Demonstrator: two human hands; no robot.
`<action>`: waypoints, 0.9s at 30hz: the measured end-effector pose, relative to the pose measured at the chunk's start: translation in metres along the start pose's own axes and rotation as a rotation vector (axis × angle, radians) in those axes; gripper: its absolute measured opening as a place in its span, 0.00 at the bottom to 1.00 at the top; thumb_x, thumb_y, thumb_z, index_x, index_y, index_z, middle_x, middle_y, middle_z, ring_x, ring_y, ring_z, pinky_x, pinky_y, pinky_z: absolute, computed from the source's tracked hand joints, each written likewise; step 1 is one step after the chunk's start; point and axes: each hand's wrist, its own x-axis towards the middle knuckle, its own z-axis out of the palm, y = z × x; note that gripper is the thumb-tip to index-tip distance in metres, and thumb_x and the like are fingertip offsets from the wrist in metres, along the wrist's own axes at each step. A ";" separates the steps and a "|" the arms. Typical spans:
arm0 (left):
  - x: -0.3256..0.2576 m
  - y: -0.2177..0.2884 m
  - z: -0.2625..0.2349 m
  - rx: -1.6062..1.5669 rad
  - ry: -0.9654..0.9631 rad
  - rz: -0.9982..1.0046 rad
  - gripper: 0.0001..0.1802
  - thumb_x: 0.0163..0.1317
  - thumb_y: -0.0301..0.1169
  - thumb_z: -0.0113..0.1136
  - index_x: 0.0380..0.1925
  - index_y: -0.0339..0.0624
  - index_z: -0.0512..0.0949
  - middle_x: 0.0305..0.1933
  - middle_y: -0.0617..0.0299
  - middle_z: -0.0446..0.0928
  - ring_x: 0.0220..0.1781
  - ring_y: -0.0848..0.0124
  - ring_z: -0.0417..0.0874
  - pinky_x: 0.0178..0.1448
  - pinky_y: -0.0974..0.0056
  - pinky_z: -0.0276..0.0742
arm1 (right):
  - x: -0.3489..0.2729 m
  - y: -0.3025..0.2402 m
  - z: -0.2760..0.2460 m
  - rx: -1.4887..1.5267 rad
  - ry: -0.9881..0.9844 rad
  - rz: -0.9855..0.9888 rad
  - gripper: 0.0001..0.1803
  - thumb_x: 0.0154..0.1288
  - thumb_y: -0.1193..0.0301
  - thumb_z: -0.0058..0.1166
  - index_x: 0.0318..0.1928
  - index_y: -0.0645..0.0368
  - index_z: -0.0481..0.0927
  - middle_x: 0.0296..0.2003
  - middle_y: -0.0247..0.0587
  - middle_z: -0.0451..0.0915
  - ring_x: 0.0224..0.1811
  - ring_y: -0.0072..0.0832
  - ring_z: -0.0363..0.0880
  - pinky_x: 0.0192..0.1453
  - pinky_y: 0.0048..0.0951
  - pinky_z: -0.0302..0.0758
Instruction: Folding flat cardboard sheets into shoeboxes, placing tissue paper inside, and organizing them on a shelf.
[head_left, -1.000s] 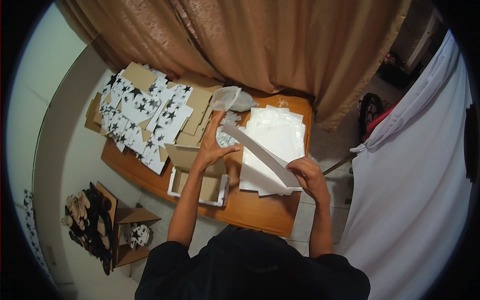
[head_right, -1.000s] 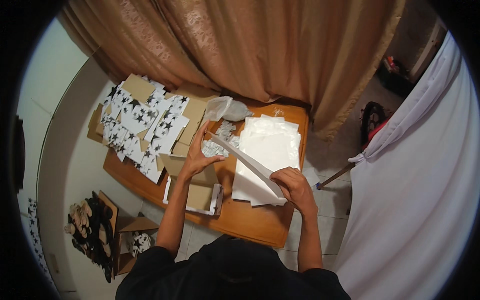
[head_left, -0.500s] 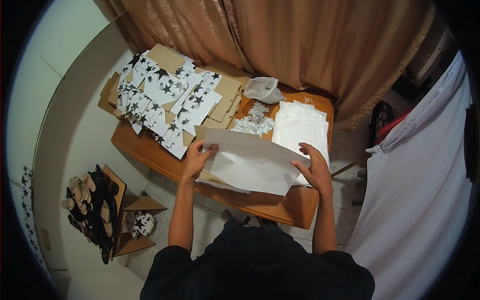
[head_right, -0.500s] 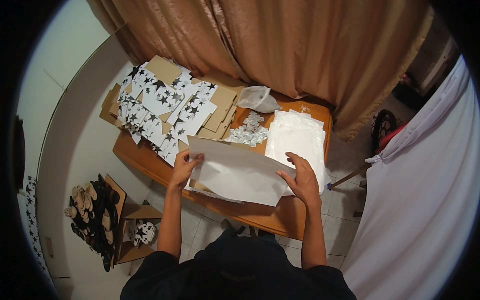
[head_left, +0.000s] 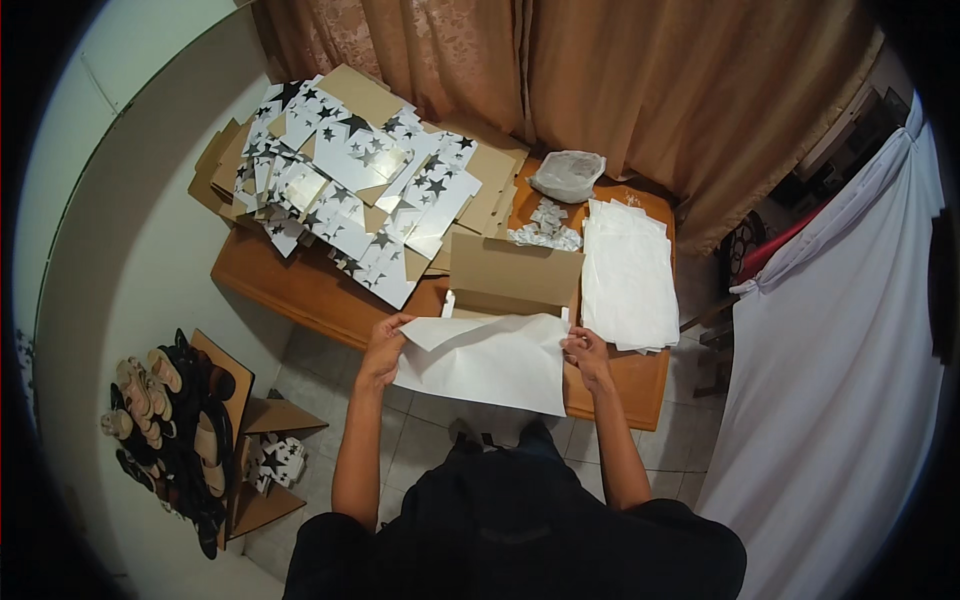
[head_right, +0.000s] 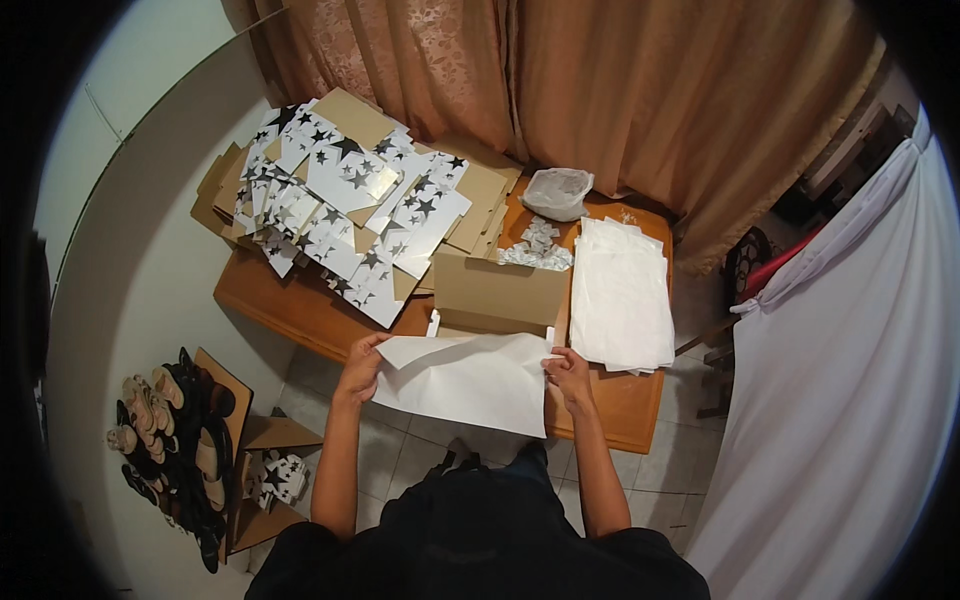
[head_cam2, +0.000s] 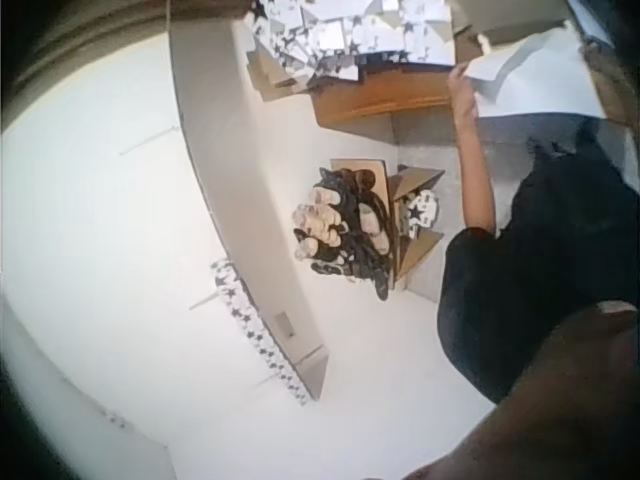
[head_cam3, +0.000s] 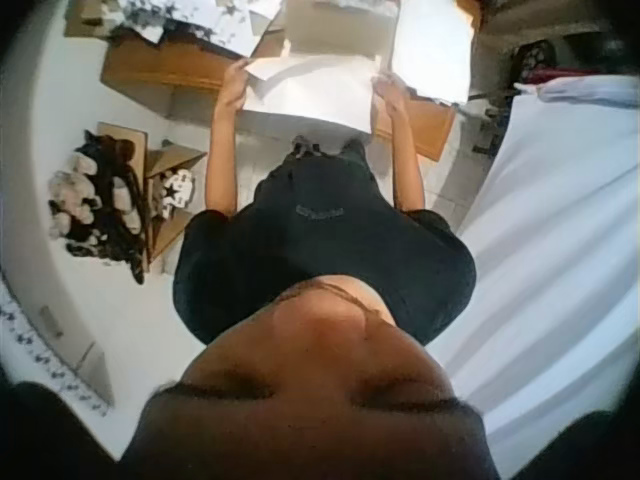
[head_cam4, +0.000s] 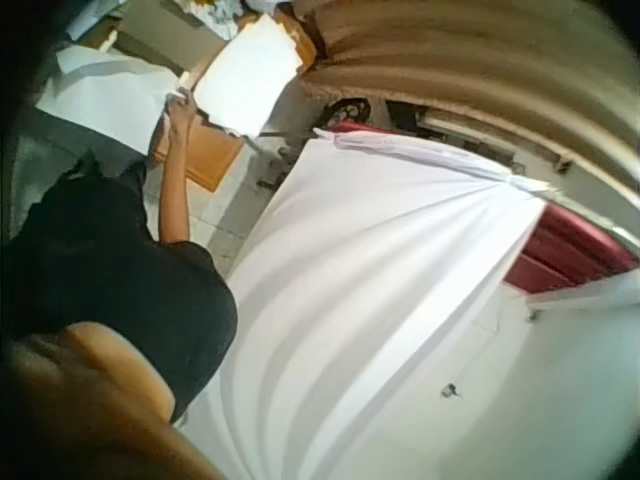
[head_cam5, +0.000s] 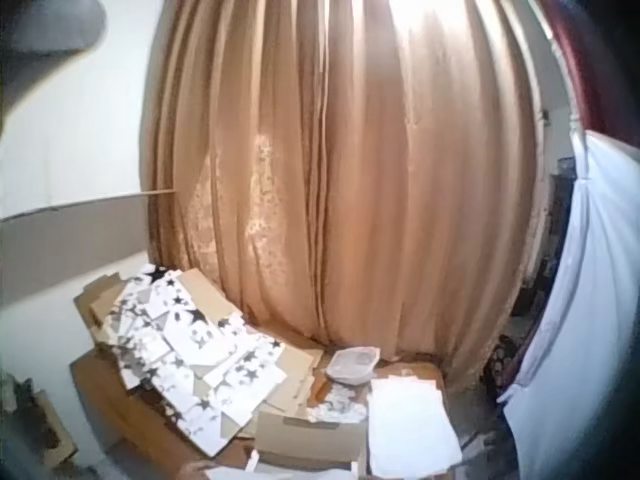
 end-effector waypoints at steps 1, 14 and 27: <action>0.001 -0.007 -0.012 0.002 -0.004 -0.003 0.07 0.66 0.19 0.60 0.43 0.32 0.82 0.40 0.60 0.85 0.40 0.76 0.84 0.47 0.71 0.79 | -0.004 0.002 0.008 0.005 0.053 -0.017 0.23 0.63 0.75 0.69 0.57 0.62 0.77 0.32 0.29 0.81 0.31 0.17 0.76 0.37 0.21 0.74; 0.051 -0.051 -0.017 0.253 0.006 -0.100 0.17 0.70 0.23 0.58 0.57 0.30 0.77 0.50 0.54 0.85 0.49 0.71 0.84 0.53 0.66 0.80 | 0.016 -0.013 0.004 -0.298 0.449 -0.301 0.18 0.66 0.74 0.59 0.56 0.60 0.78 0.32 0.32 0.78 0.31 0.18 0.74 0.37 0.23 0.74; 0.105 -0.061 0.005 0.888 0.123 0.001 0.13 0.59 0.31 0.71 0.37 0.32 0.81 0.27 0.58 0.79 0.30 0.68 0.79 0.37 0.62 0.75 | 0.060 -0.026 -0.008 -0.501 0.553 -0.209 0.19 0.61 0.76 0.59 0.54 0.61 0.79 0.32 0.34 0.78 0.32 0.22 0.75 0.38 0.27 0.75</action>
